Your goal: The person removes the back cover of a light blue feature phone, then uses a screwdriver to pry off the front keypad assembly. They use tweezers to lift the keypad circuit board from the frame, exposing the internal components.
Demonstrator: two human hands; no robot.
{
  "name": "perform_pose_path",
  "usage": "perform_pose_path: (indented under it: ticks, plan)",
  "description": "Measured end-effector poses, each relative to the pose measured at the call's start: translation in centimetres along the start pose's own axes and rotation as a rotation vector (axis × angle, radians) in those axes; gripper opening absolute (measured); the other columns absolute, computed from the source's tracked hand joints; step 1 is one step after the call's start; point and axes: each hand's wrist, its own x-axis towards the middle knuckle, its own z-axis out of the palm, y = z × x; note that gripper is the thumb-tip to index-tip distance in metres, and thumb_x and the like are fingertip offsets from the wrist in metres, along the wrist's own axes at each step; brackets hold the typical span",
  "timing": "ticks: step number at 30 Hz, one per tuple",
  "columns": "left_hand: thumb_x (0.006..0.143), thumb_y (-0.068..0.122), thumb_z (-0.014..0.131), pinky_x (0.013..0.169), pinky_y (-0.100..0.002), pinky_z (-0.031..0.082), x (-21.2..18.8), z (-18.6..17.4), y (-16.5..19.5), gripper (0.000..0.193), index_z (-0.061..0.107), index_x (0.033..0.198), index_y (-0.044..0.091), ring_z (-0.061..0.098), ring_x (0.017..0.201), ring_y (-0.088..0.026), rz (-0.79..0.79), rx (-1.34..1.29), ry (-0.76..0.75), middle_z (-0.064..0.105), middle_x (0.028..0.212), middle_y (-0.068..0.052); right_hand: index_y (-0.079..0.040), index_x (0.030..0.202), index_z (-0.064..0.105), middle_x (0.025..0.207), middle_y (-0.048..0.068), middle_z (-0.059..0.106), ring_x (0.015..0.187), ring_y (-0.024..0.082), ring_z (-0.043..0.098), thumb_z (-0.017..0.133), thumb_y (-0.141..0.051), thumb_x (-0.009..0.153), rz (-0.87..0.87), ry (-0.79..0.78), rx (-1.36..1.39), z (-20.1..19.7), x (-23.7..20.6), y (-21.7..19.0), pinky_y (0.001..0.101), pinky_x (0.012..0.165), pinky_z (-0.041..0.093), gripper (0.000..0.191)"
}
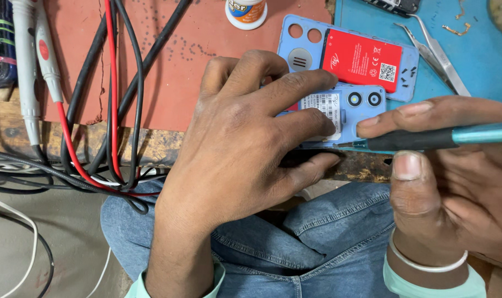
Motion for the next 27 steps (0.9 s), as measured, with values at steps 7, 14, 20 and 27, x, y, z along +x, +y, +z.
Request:
perform_pose_path:
  ticks: [7,14,20,27]
  plan:
    - [0.081,0.036,0.081,0.102,-0.044,0.034,0.1,-0.1,0.0,0.027,0.079,0.096,0.014,0.054,0.118,-0.027,0.012,0.007,0.002,0.065,0.133,-0.002,0.006,0.134,0.042,0.114,0.024,0.067,0.096,0.026,0.071,0.048,-0.009,0.116,0.029,0.388,0.002,1.7,-0.8,1.6,0.0381,0.093,0.061,0.024]
    - [0.084,0.033,0.080,0.102,-0.045,0.034,0.2,-0.2,0.2,0.023,0.078,0.098,0.014,0.053,0.120,-0.029,0.005,0.001,-0.002,0.064,0.131,-0.006,0.009,0.129,0.047,0.112,0.024,0.067,0.091,0.029,0.070,0.053,-0.007,0.119,-0.028,0.473,0.058,1.4,-2.7,3.6,0.0364,0.089,0.061,0.019]
    - [0.084,0.032,0.080,0.102,-0.045,0.035,0.3,-0.3,0.3,0.024,0.079,0.100,0.014,0.053,0.119,-0.029,0.003,0.002,-0.002,0.065,0.130,-0.005,0.011,0.126,0.052,0.112,0.023,0.065,0.093,0.032,0.073,0.056,-0.004,0.120,-0.054,0.461,0.047,1.5,-2.2,2.7,0.0361,0.089,0.062,0.017]
    - [0.085,0.032,0.080,0.101,-0.044,0.035,0.3,-0.2,0.3,0.023,0.079,0.099,0.014,0.054,0.119,-0.029,-0.005,-0.001,-0.001,0.065,0.130,-0.005,0.012,0.126,0.053,0.111,0.024,0.064,0.095,0.031,0.075,0.059,-0.005,0.120,-0.073,0.417,-0.055,1.3,-2.0,2.3,0.0361,0.091,0.065,0.019]
